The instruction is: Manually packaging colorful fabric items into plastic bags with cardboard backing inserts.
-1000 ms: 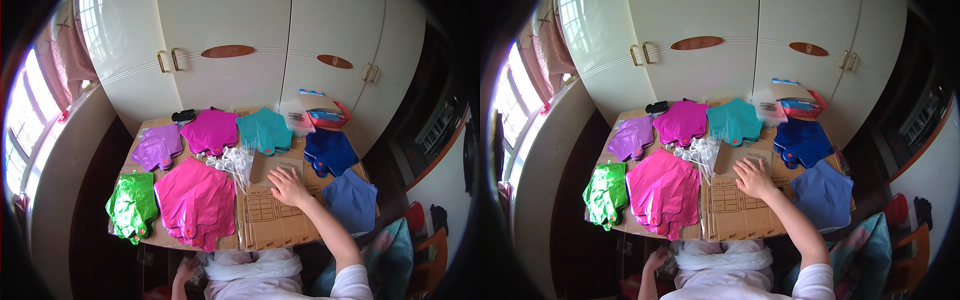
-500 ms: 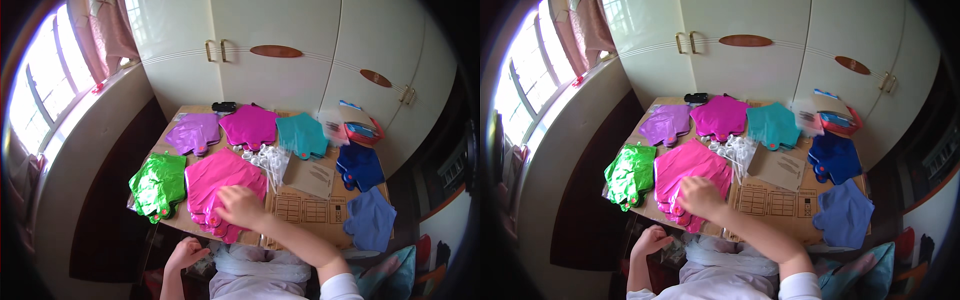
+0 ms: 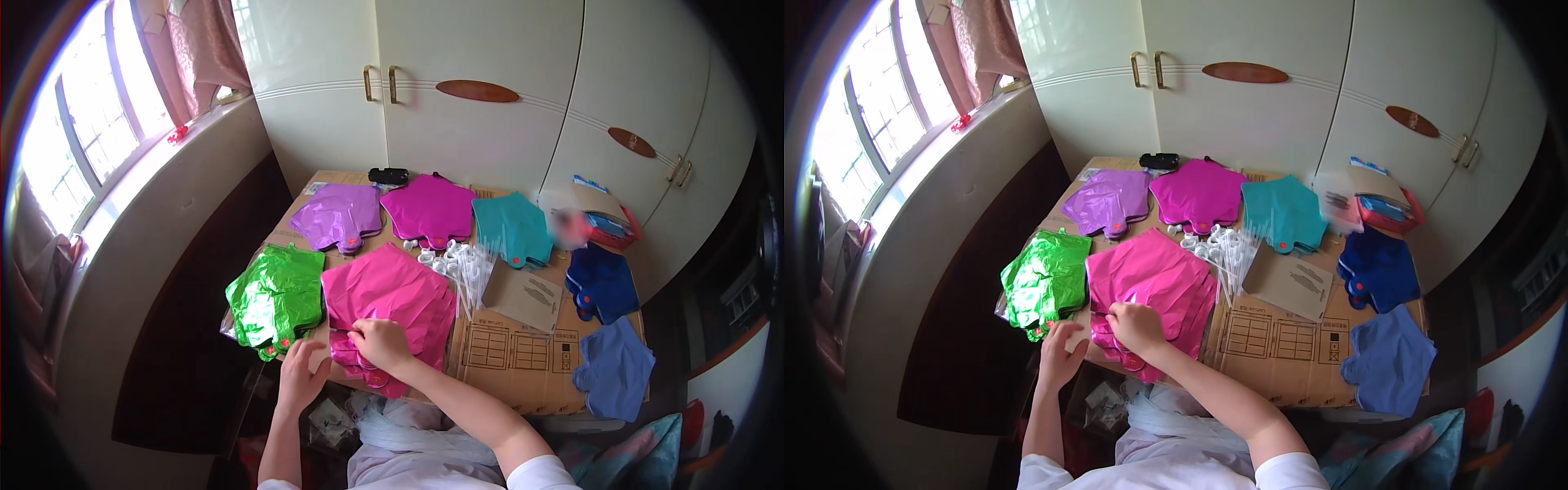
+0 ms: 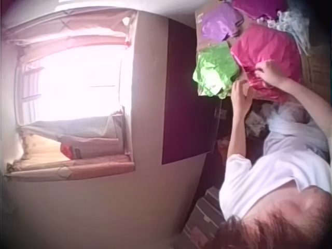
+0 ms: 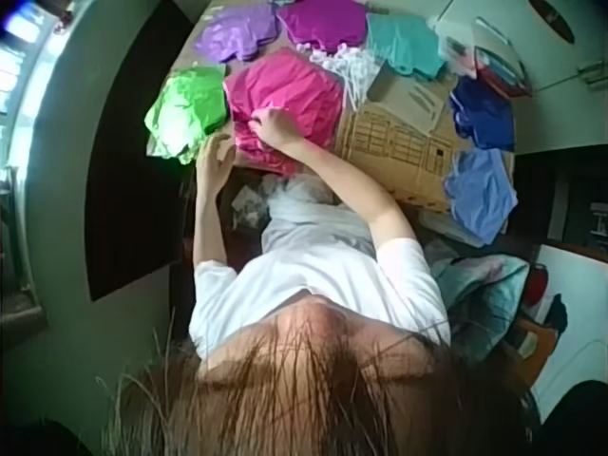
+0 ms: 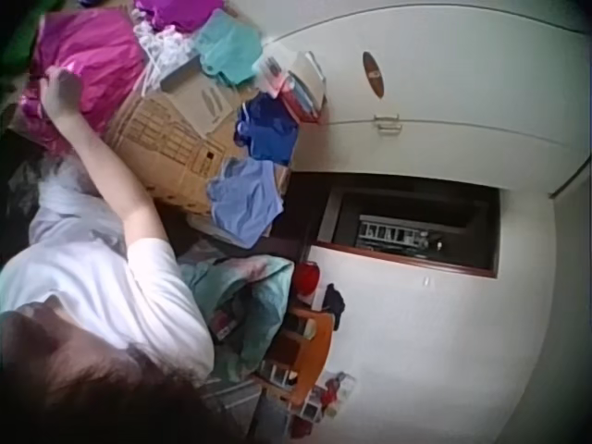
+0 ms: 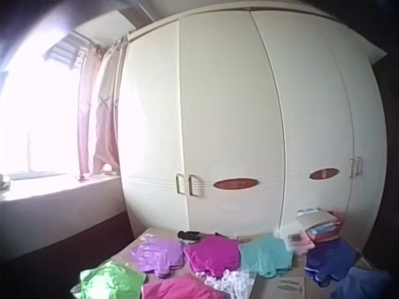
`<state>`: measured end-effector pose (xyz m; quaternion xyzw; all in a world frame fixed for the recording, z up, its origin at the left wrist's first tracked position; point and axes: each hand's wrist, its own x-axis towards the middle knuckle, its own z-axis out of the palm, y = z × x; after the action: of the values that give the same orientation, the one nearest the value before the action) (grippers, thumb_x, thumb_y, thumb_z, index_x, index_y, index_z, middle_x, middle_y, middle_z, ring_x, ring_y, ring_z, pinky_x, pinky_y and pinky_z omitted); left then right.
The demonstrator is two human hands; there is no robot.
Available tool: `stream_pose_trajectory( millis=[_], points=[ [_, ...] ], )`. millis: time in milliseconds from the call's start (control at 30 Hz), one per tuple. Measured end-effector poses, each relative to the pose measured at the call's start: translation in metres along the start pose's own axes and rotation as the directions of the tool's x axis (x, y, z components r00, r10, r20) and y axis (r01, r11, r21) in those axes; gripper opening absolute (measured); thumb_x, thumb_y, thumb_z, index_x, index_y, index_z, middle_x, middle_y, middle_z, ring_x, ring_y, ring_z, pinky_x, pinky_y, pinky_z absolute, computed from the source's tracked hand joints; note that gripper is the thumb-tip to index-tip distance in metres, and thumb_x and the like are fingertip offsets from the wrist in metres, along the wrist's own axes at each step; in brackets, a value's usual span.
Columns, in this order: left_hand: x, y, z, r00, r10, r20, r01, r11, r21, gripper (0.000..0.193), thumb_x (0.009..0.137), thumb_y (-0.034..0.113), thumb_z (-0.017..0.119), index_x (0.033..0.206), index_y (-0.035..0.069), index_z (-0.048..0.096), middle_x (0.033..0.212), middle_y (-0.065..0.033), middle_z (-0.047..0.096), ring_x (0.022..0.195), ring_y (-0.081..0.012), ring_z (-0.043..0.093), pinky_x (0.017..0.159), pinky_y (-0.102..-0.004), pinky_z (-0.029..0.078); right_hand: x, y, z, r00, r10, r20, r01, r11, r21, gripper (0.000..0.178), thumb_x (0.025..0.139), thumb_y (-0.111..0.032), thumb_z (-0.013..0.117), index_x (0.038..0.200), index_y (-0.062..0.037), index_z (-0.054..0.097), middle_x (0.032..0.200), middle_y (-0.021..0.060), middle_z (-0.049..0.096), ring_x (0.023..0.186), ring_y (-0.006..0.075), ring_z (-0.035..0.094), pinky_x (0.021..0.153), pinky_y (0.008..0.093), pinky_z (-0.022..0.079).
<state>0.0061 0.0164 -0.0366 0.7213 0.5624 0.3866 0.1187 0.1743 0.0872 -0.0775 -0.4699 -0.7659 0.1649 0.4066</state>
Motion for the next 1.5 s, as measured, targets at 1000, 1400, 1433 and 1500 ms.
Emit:
stream_pose_trajectory(
  millis=[1000, 1400, 1433, 1500],
  points=[
    [0.094, 0.015, 0.059, 0.771, -0.039, 0.635, -0.348, 0.81, 0.472, 0.096, 0.06, 0.068, 0.068, 0.139, 0.024, 0.037, 0.141, -0.0285, 0.031, 0.113, -0.0473, 0.048, 0.093, -0.0455, 0.044, -0.035, 0.035, -0.371, 0.488, -0.016, -0.873, 0.138, 0.989, 0.059, 0.018, 0.088, -0.01, 0.061, 0.104, -0.0017, 0.059, 0.091, 0.0031, 0.063, 0.078, 0.0149, 0.06, 0.071, 0.0283, 0.048],
    [0.12, 0.096, 0.068, 0.708, 0.434, 0.557, -0.61, 0.772, 0.175, 0.057, 0.072, 0.04, 0.071, 0.117, 0.008, 0.057, 0.124, -0.0161, 0.055, 0.103, -0.0351, 0.058, 0.087, -0.0422, 0.048, -0.16, -0.002, -0.347, 0.952, -0.031, -0.305, -0.294, 0.197, -0.935, 0.005, 0.067, -0.007, 0.06, 0.07, -0.0033, 0.059, 0.074, 0.0057, 0.051, 0.063, 0.0185, 0.052, 0.061, 0.0312, 0.043],
    [0.121, 0.108, 0.079, 0.658, 0.508, 0.556, -0.664, 0.74, 0.109, 0.055, 0.073, 0.039, 0.071, 0.116, 0.007, 0.058, 0.122, -0.0152, 0.057, 0.103, -0.0342, 0.059, 0.086, -0.0416, 0.048, -0.167, 0.028, -0.338, 0.938, 0.108, -0.33, -0.345, 0.169, -0.923, 0.003, 0.066, -0.006, 0.06, 0.065, -0.004, 0.059, 0.073, 0.0062, 0.053, 0.066, 0.0191, 0.053, 0.062, 0.0309, 0.044],
    [0.127, 0.126, 0.103, 0.548, 0.649, 0.528, -0.754, 0.656, -0.024, 0.053, 0.073, 0.038, 0.071, 0.114, 0.007, 0.058, 0.117, -0.0135, 0.06, 0.102, -0.0323, 0.059, 0.085, -0.0405, 0.049, -0.18, 0.084, -0.323, 0.903, 0.214, -0.373, -0.399, 0.091, -0.912, 0.006, 0.065, -0.009, 0.061, 0.06, -0.0051, 0.062, 0.076, 0.0074, 0.056, 0.07, 0.0214, 0.056, 0.065, 0.0338, 0.045]
  ],
)
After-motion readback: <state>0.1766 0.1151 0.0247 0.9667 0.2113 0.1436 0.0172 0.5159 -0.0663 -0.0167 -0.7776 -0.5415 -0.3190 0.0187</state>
